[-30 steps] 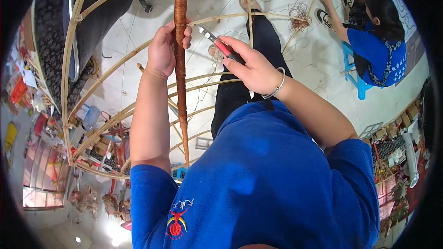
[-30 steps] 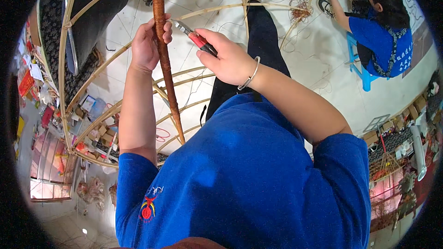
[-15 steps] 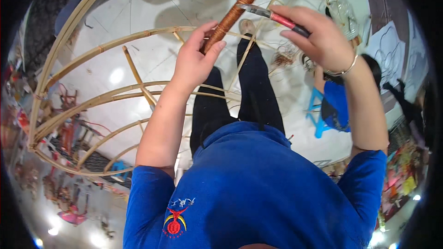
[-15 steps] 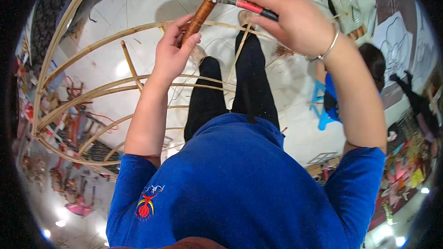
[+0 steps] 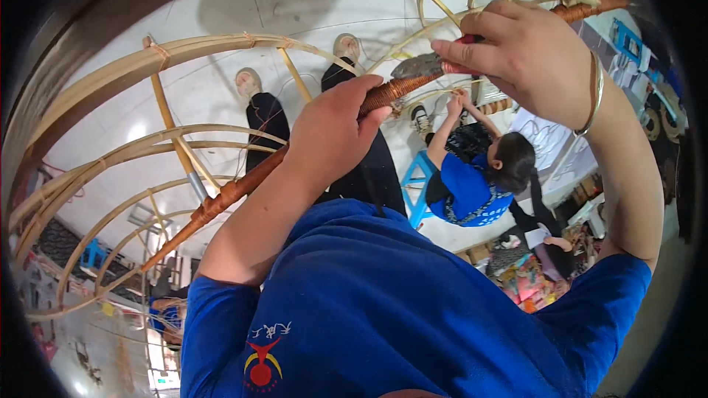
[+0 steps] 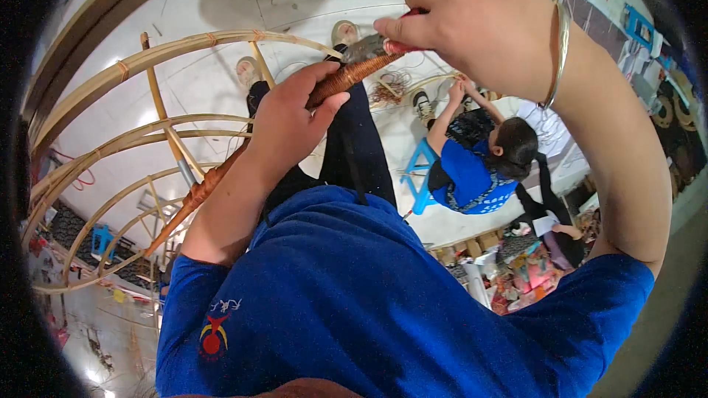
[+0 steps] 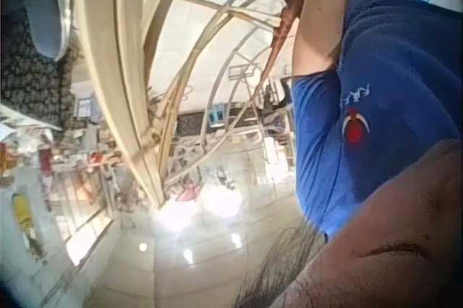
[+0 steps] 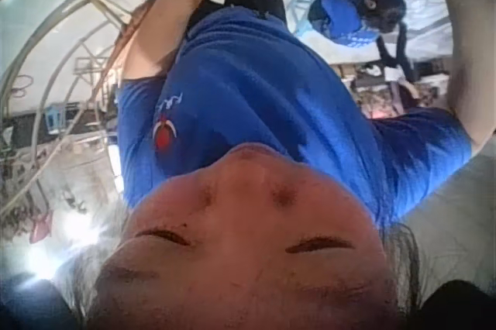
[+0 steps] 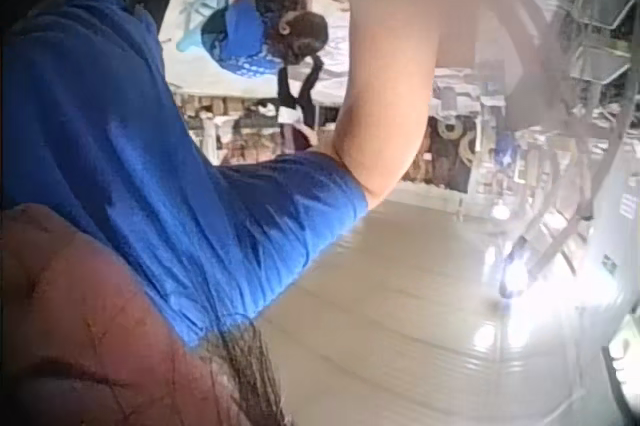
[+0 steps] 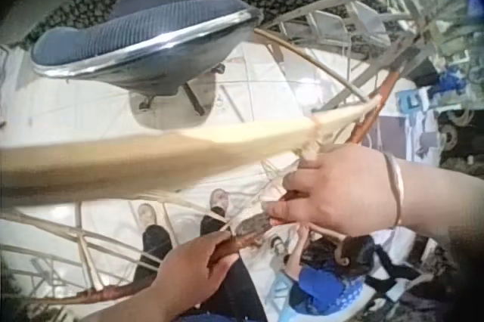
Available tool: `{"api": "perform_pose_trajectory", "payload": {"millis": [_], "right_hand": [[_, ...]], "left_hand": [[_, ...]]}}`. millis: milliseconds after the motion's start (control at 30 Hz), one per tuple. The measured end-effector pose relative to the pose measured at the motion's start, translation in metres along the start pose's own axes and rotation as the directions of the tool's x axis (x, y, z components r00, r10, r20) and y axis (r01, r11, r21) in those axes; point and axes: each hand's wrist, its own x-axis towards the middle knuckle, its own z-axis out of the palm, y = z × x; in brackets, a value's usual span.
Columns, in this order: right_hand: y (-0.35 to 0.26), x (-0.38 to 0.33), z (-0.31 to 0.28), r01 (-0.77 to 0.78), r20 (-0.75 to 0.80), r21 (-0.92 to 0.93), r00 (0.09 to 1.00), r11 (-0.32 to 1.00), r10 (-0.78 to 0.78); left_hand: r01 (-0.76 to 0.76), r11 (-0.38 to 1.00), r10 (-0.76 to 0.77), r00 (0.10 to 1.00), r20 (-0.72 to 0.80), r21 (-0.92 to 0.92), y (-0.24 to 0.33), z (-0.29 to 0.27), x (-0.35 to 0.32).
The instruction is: The person wraps a thin bamboo strip around a curved bamboo frame using pliers to secure the ends. They repeatedly wrap the strip, cut it with pliers, and tuck the ends into the weave to create a tight, decorative finish on the furniture frame.
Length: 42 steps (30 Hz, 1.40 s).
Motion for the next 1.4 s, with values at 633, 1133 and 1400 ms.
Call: {"api": "perform_pose_trajectory", "payload": {"millis": [633,1133,1400], "right_hand": [[0.006,0.022,-0.015,-0.015,0.231,0.065,0.973,0.998,0.0],[0.016,0.028,-0.005,-0.002,0.267,0.179,0.963,0.984,-0.047],[0.006,0.018,0.006,-0.084,0.271,0.173,0.962,0.981,0.034]], "left_hand": [[-0.236,0.957,0.255,0.961,-0.103,0.168,-0.011,0.013,-0.001],[-0.22,0.944,0.26,0.955,-0.145,0.244,-0.013,0.021,-0.004],[-0.187,0.965,0.196,0.98,-0.032,0.185,-0.013,0.011,0.001]]}}
